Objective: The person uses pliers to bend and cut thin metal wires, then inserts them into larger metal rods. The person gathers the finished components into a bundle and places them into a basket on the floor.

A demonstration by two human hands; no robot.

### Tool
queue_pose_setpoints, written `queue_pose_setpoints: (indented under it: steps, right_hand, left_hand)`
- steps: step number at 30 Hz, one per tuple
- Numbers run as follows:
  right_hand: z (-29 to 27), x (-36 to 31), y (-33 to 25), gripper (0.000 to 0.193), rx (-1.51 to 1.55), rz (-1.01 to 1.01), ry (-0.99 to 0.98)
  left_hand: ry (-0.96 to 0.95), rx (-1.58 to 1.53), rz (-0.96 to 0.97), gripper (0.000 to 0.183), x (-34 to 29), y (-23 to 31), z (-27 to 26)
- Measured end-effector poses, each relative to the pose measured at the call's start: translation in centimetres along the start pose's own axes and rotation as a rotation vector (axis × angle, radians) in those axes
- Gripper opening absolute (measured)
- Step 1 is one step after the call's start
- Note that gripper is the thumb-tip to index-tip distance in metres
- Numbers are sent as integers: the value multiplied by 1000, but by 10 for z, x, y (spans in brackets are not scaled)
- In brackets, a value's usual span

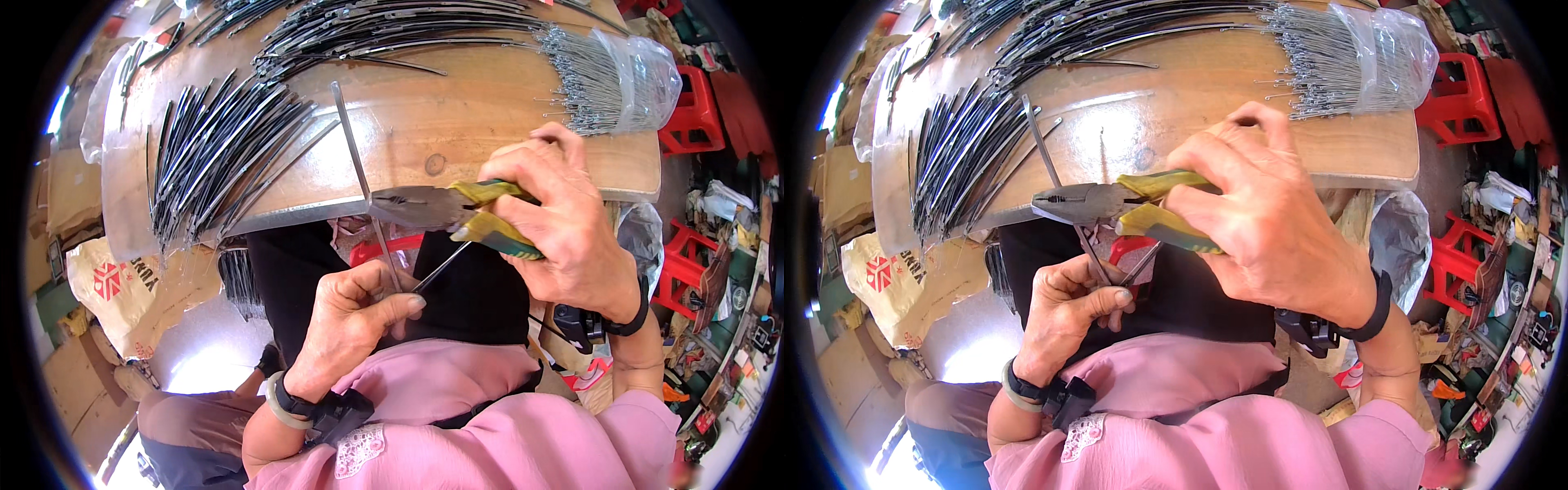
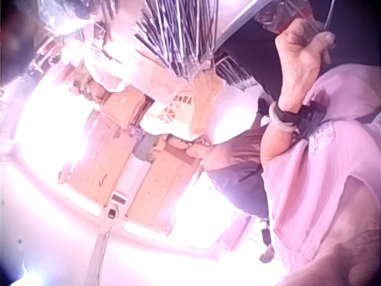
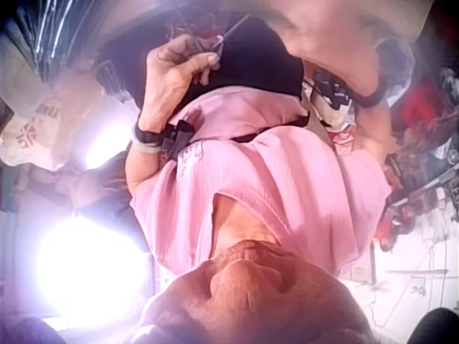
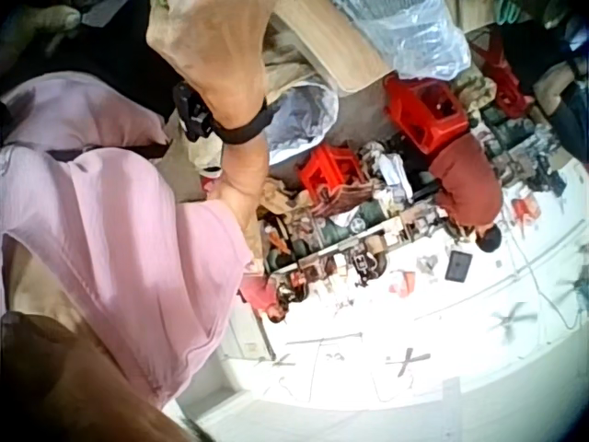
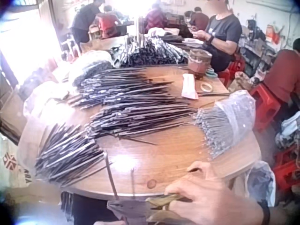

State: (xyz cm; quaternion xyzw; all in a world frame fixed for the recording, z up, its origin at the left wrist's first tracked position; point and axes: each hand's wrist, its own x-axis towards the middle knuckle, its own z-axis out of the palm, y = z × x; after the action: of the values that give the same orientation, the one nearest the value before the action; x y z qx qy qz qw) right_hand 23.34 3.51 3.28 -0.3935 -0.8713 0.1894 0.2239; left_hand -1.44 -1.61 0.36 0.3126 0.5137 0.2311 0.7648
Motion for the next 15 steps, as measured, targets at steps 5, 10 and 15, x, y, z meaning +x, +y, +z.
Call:
queue_pose_setpoints:
  steps: [5, 10, 15]
  right_hand:
    - [14, -1, 3, 31, 45, -12, -52]
    - [16, -2, 0, 30, 47, -3, -36]
    - [10, 6, -11, 29, 65, -35, 13]
  left_hand:
    - [11, -40, -16, 5, -3, 1, 1]
    - [-47, -26, -82, 31, -10, 18, -7]
    - [-218, 23, 115, 24, 11, 33, -19]
